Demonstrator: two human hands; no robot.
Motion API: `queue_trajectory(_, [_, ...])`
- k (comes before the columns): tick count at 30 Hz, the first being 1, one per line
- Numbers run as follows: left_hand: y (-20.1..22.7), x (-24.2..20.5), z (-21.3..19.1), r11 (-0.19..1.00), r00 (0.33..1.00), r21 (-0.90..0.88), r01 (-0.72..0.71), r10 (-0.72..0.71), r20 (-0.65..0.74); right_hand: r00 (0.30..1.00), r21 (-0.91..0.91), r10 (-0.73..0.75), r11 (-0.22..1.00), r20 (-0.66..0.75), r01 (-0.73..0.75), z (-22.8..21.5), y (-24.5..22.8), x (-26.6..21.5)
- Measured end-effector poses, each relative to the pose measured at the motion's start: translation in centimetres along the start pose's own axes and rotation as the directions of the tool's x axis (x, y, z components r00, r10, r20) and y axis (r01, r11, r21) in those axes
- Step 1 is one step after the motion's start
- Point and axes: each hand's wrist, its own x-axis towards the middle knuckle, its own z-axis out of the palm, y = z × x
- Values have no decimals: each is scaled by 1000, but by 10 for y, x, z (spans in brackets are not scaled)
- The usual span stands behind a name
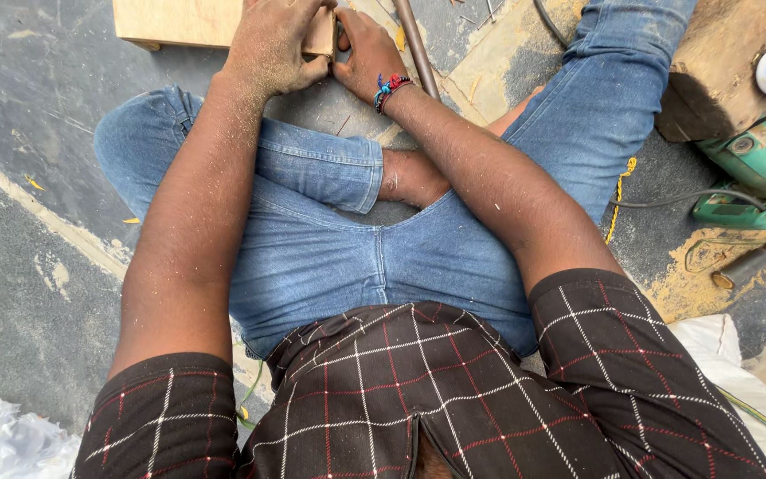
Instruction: The person assembles small wooden pieces by hand and with a hammer, positioning the blocks together and driving nails into the joints while sitting on the floor.
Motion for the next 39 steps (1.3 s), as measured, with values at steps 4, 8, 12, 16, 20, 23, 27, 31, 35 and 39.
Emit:
queue_trajectory(4, [-1,1,0,1000,1000,-21,9,-9,18,1000,-2,-18,1000,0,18,-4,-4,1])
queue_trajectory(8, [-1,2,-2,1000,1000,-6,-2,2,-2,1000,5,-10,1000,6,10,-8,-7,4])
queue_trajectory(12, [1,2,-4,999,999,-27,35,-34,25,998,-19,32,999,58,-30,-8,-8,7])
queue_trajectory(16, [1,5,-9,1000,999,-21,-21,20,-40,996,-30,29,999,82,-26,-8,-6,13])
queue_trajectory(20, [0,10,-12,999,999,-29,30,-30,13,994,-56,21,998,109,-15,-12,-2,19])
queue_trajectory(23, [1,8,-12,1000,999,-14,-28,28,-31,985,-60,63,997,162,-54,-11,-2,17])
queue_trajectory(27, [0,7,-10,998,997,-6,-58,58,-54,983,-71,90,994,158,-80,-12,-4,18])
queue_trajectory(31, [0,8,-10,1000,999,1,-31,31,-21,991,6,92,996,98,-93,-18,-6,8])
queue_trajectory(35, [2,5,-10,999,999,30,28,-29,21,987,-63,60,997,148,-51,-27,-7,-6])
queue_trajectory(39, [2,7,-11,999,997,2,-47,47,-55,980,-83,64,995,189,-49,-34,-12,-12])
